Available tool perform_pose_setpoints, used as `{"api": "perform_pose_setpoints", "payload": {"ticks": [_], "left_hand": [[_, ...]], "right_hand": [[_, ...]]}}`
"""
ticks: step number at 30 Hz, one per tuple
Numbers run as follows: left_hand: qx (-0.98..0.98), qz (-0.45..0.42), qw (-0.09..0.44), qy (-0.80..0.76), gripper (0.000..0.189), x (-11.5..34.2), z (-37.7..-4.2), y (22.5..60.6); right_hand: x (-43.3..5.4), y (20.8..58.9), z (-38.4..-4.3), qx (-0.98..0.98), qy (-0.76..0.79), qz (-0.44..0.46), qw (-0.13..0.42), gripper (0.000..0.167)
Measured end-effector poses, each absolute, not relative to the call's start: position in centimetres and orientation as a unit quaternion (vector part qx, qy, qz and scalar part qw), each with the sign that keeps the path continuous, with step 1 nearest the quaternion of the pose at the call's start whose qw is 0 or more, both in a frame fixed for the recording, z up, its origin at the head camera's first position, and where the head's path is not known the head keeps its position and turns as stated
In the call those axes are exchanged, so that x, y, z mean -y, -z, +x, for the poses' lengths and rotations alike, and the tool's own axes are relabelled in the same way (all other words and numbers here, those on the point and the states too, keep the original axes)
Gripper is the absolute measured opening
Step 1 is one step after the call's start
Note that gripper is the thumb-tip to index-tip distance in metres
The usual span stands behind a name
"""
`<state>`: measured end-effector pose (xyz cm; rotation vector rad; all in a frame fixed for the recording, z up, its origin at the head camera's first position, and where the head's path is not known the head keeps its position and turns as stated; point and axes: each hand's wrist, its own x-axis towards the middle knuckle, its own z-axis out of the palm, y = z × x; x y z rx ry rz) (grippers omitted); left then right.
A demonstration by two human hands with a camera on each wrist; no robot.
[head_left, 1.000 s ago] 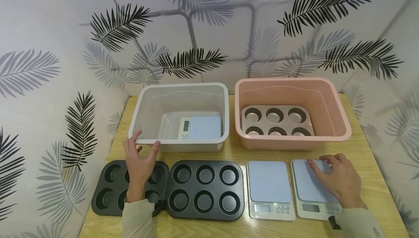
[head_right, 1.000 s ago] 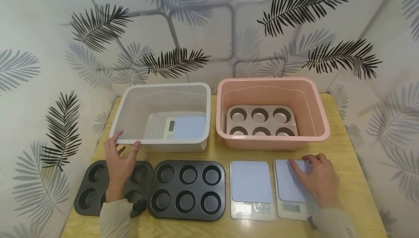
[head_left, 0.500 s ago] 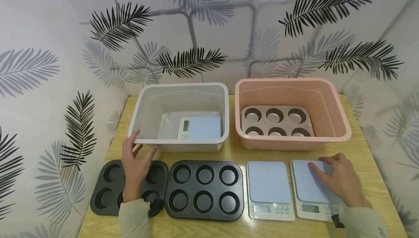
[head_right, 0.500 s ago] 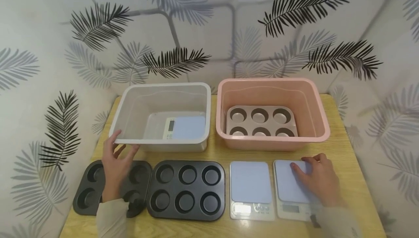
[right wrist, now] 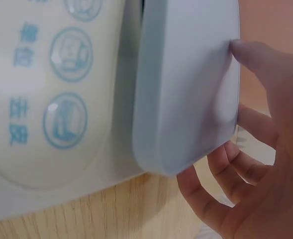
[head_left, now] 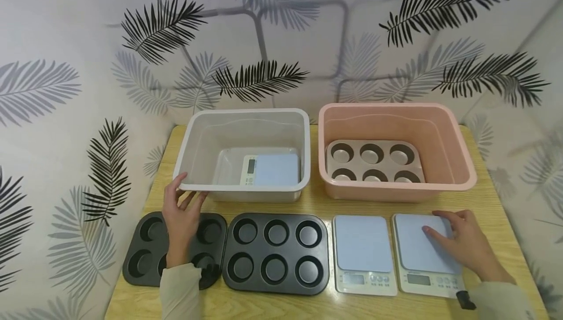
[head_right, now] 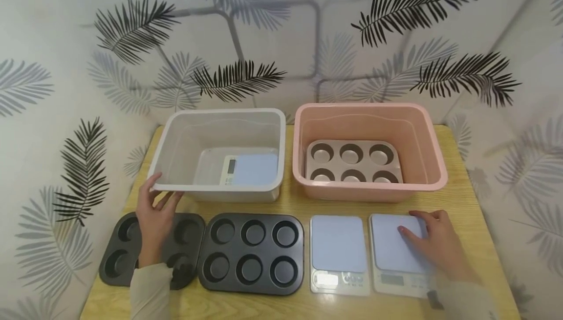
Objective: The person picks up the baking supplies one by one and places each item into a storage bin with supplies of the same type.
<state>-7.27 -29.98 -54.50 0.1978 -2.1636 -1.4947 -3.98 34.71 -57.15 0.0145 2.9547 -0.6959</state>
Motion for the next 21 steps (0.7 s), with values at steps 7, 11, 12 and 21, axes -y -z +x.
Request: {"api": "perform_pose_setpoints", "payload": {"ticks": [7,11,12,21], "left_hand": [[0.794,0.081,0.250,0.548,0.073,29.9,-7.1,54.5],[0.796,0.077,0.244,0.548,0.073,29.7,-7.1,54.5],[0.797,0.077,0.244,0.548,0.073,29.6,-7.1,54.5],[0.796,0.083,0.243,0.548,0.073,29.4,-7.3,54.5]], "right_hand": [[-35.7,57.0,-4.6,-0.966,0.239,-0.015,0.098,0.063],[-36.4,56.8,-5.2,-0.958,0.250,-0.017,0.137,0.064],[-36.6,56.8,-5.3,-0.957,0.253,-0.016,0.141,0.064],[-37.1,57.4,-5.4,-0.946,0.287,-0.021,0.150,0.060]]}}
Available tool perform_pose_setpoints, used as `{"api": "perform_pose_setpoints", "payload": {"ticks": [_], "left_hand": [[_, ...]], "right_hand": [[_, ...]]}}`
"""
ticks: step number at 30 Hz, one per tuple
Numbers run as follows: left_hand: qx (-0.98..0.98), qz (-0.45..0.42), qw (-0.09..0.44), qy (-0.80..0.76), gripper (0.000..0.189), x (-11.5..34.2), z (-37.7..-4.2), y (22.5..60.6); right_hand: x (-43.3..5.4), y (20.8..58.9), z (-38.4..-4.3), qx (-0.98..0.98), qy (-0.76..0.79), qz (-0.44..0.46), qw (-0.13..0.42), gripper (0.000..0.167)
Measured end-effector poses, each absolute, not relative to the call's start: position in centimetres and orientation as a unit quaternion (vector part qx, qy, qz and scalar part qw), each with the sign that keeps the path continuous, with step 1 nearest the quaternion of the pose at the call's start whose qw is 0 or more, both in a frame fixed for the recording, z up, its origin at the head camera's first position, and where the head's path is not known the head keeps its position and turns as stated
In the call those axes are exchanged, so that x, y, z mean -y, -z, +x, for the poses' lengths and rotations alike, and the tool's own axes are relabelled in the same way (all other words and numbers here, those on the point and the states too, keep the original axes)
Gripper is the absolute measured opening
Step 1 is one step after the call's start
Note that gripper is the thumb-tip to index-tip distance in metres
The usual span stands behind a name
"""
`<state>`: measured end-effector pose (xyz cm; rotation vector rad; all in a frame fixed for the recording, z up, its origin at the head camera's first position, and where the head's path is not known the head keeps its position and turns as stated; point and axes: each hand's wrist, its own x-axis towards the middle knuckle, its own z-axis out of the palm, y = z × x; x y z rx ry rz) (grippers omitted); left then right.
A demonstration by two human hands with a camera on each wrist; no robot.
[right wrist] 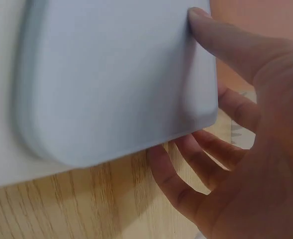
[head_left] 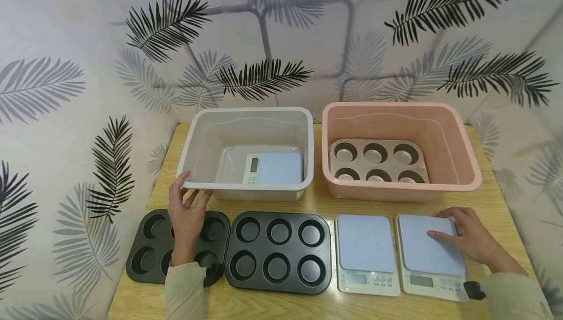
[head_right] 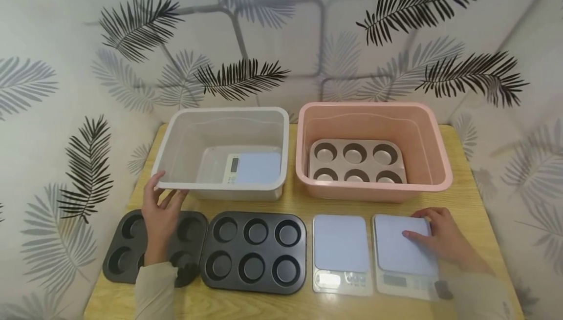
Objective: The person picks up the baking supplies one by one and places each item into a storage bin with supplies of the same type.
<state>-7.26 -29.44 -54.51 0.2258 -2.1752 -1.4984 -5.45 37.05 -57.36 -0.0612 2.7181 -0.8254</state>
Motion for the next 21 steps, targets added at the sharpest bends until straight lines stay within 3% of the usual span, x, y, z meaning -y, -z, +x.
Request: {"api": "perform_pose_setpoints", "payload": {"ticks": [12,21], "left_hand": [[0.797,0.090,0.248,0.543,0.074,29.3,-7.6,54.3],[0.808,0.106,0.250,0.523,0.079,28.9,-7.1,54.7]], "right_hand": [[-38.2,55.3,-5.4,-0.924,0.299,0.033,0.237,0.059],[-38.8,53.2,-4.4,-0.919,0.311,0.003,0.241,0.043]]}}
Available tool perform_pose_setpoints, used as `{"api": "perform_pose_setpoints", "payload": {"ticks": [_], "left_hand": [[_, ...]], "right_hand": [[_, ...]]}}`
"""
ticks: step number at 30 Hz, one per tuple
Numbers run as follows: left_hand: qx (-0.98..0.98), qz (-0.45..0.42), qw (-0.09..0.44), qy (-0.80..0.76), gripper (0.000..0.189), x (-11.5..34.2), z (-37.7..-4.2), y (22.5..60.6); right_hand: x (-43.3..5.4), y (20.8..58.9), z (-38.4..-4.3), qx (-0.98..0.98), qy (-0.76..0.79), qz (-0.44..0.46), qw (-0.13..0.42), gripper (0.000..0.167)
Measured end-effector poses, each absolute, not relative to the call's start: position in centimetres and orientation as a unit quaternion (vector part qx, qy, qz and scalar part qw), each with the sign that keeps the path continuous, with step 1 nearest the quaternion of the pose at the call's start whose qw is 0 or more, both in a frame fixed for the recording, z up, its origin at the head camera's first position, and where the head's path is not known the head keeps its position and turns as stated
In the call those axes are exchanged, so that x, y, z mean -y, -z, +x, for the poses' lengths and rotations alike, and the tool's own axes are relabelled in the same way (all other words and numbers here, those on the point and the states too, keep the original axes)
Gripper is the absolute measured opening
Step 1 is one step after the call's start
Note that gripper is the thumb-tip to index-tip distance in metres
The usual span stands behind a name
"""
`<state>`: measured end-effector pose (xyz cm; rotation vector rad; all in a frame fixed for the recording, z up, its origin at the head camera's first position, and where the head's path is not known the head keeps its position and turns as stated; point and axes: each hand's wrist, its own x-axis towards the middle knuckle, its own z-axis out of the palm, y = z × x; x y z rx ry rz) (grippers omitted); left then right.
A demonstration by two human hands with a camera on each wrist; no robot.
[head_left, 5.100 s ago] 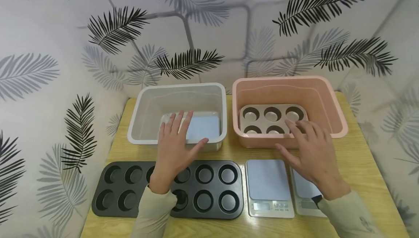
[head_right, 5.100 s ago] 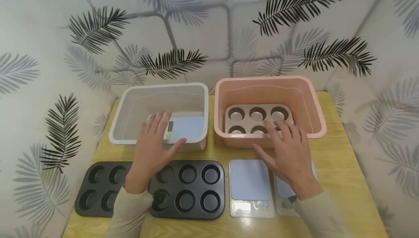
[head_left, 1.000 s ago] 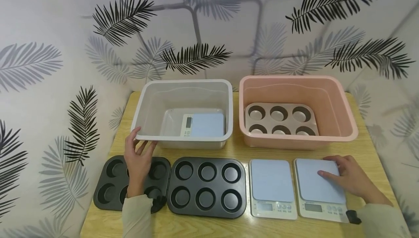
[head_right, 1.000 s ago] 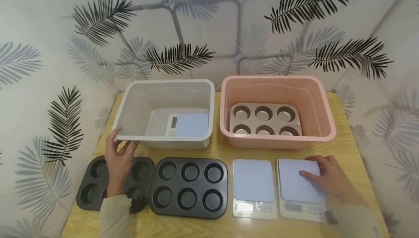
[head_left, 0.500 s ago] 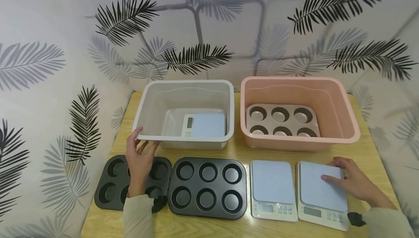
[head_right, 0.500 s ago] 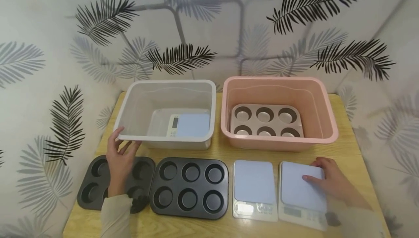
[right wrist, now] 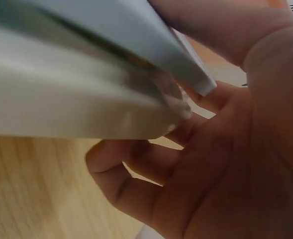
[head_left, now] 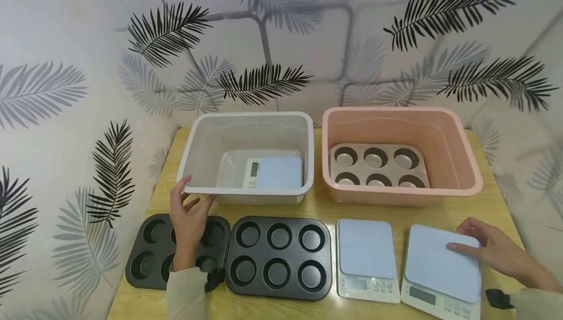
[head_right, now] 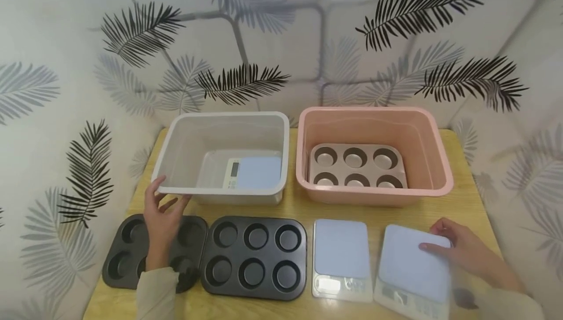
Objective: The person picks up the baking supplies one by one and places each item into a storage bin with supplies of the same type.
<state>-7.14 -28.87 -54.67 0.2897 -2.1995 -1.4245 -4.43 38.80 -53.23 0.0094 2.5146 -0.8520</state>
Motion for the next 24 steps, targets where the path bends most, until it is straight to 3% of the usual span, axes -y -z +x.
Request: {"api": "perform_pose_setpoints", "payload": {"ticks": [9,14,19,24], "left_hand": [[0.813,0.105,0.239,0.520,0.077,28.8,-6.9,54.9],[0.816,0.105,0.238,0.517,0.078,28.8,-7.2,54.9],[0.816,0.110,0.234,0.517,0.079,28.8,-7.2,54.9],[0.814,0.113,0.234,0.520,0.079,28.8,-7.0,54.8]], "right_hand": [[-40.0,51.4,-4.0,-0.885,0.346,-0.014,0.310,0.035],[-40.3,50.2,-3.7,-0.881,0.348,-0.002,0.320,0.035],[-40.2,49.2,-3.3,-0.874,0.376,0.044,0.305,0.038],[-40.1,48.7,-2.7,-0.874,0.410,0.046,0.257,0.031]]}}
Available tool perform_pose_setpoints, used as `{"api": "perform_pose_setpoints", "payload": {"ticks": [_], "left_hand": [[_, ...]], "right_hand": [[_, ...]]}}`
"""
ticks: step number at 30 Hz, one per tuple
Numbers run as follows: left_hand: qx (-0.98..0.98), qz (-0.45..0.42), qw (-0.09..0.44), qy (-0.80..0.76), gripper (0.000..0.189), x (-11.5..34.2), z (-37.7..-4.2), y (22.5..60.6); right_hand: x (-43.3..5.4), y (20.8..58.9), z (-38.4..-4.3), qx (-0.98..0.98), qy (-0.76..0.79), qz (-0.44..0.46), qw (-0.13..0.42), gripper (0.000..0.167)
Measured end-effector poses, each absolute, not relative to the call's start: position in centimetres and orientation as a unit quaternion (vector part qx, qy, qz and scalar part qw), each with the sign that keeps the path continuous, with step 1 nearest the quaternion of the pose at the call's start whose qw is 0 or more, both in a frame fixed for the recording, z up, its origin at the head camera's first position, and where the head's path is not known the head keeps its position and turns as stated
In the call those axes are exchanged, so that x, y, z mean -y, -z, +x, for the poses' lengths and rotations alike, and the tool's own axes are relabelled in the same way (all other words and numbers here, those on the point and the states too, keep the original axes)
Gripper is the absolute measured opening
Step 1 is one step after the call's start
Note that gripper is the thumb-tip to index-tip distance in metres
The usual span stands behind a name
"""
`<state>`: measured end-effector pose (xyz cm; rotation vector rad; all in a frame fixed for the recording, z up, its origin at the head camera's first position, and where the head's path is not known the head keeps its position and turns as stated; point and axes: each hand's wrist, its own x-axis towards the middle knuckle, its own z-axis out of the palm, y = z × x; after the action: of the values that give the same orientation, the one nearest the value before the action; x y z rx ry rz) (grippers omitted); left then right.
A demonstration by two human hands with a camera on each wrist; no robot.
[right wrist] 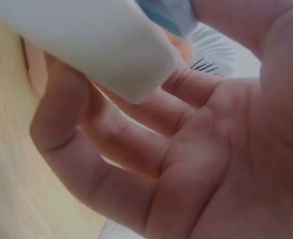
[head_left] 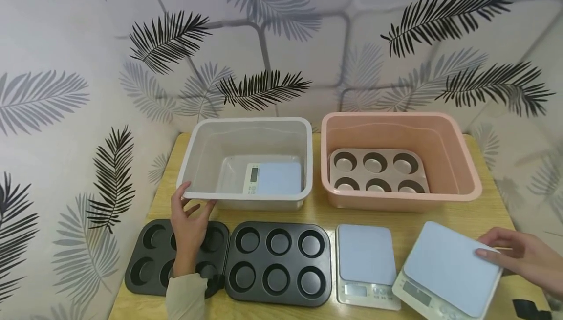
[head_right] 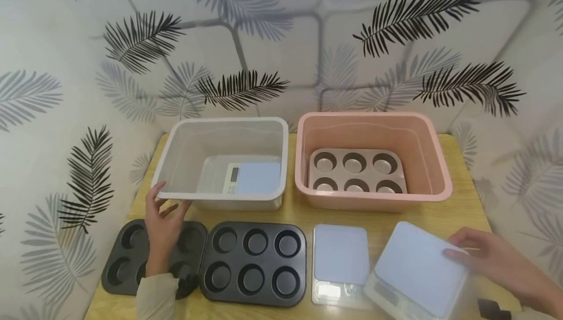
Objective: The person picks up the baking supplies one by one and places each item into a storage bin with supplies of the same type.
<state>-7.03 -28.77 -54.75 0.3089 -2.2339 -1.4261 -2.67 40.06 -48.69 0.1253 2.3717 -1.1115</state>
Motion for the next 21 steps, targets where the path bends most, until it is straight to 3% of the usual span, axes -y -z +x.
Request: {"api": "perform_pose_setpoints", "payload": {"ticks": [5,13,21], "left_hand": [[0.816,0.108,0.236,0.517,0.080,28.8,-7.0,54.8],[0.817,0.113,0.230,0.517,0.082,28.7,-6.8,54.8],[0.821,0.111,0.228,0.512,0.079,28.8,-6.9,55.0]], "right_hand": [[-39.4,48.2,-2.1,-0.875,0.437,0.036,0.207,0.022],[-38.1,47.1,-1.7,-0.864,0.471,-0.015,0.176,0.009],[-37.0,46.3,-1.5,-0.845,0.503,-0.068,0.172,0.049]]}}
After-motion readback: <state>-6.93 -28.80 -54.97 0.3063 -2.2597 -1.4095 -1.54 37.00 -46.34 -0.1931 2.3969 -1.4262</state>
